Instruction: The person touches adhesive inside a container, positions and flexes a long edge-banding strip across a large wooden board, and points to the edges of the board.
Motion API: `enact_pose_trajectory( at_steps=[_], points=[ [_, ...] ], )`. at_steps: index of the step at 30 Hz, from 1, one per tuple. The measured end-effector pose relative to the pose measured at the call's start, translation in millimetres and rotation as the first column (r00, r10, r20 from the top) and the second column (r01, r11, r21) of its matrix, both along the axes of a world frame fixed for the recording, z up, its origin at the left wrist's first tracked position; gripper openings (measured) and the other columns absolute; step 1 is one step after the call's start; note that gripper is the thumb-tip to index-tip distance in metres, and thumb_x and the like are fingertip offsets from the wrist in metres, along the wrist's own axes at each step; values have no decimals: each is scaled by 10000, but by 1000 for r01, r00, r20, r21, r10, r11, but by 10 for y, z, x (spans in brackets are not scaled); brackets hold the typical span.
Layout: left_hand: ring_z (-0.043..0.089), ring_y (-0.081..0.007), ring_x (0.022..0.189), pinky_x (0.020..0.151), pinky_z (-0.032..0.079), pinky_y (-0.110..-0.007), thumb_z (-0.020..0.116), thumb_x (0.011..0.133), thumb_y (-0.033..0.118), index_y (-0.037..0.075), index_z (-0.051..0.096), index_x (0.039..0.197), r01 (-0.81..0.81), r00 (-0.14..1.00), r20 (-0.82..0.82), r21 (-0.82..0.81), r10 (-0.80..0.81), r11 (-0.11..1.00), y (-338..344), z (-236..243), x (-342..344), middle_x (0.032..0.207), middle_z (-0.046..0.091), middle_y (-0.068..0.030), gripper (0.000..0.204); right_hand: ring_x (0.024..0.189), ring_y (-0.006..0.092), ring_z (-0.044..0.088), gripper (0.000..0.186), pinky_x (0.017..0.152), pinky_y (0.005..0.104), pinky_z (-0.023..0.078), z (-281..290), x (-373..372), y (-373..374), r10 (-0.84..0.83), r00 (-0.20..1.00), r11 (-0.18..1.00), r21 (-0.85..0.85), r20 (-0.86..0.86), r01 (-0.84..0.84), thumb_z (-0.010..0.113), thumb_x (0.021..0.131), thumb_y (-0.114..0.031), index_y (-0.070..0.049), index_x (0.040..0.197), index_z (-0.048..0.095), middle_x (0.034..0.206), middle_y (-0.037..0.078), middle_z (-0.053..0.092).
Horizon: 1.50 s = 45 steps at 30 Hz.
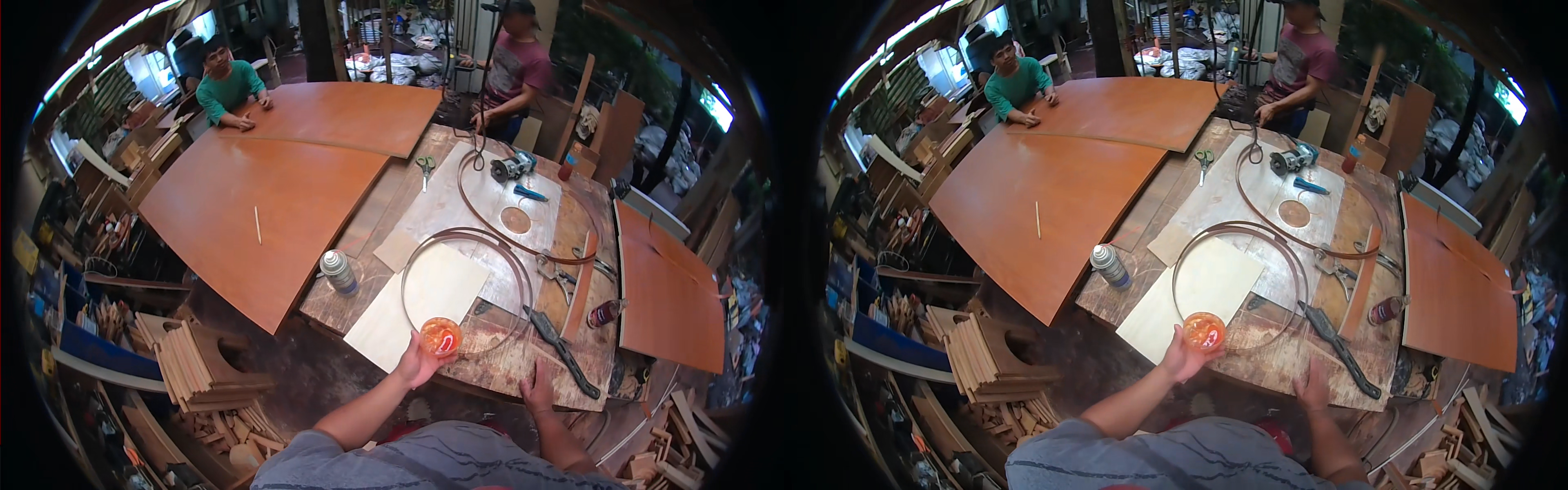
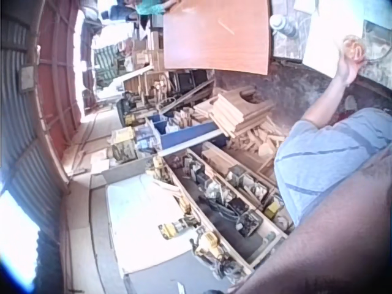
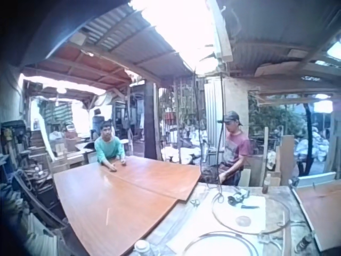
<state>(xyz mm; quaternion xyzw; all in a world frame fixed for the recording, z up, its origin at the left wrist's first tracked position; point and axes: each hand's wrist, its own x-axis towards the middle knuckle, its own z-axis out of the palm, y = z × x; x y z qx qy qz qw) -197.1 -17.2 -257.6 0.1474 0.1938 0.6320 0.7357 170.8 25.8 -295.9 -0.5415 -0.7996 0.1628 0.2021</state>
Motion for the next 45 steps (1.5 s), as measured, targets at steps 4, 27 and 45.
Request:
enact_pose_trajectory(
  at_steps=[4,27,45],
  points=[
    [547,-306,1191,1034,409,-516,366,867,757,96,388,1423,32,999,41,6,-33,999,2,-18,94,1342,531,-141,864,1309,462,390,761,1090,480,330,5,-5,-36,0,1000,1000,-14,-11,0,654,828,-242,-27,1468,303,1400,287,416],
    [550,-336,1203,991,469,-493,419,958,579,82,412,1418,43,999,0,-33,-43,998,96,22,212,1378,507,-189,677,1278,408,441,727,1074,455,364,56,31,27,4,1000,1000,18,-6,-4,674,849,-328,-45,1442,361,1367,236,469],
    [489,-272,1278,1042,446,-457,730,781,557,90,353,1433,180,976,-114,-52,-185,982,37,121,1081,1384,474,-117,886,1270,401,457,763,1070,437,370,10,163,82,78,953,992,-76,-293,-105,675,843,-238,9,1457,295,1379,256,451]
  ],
)
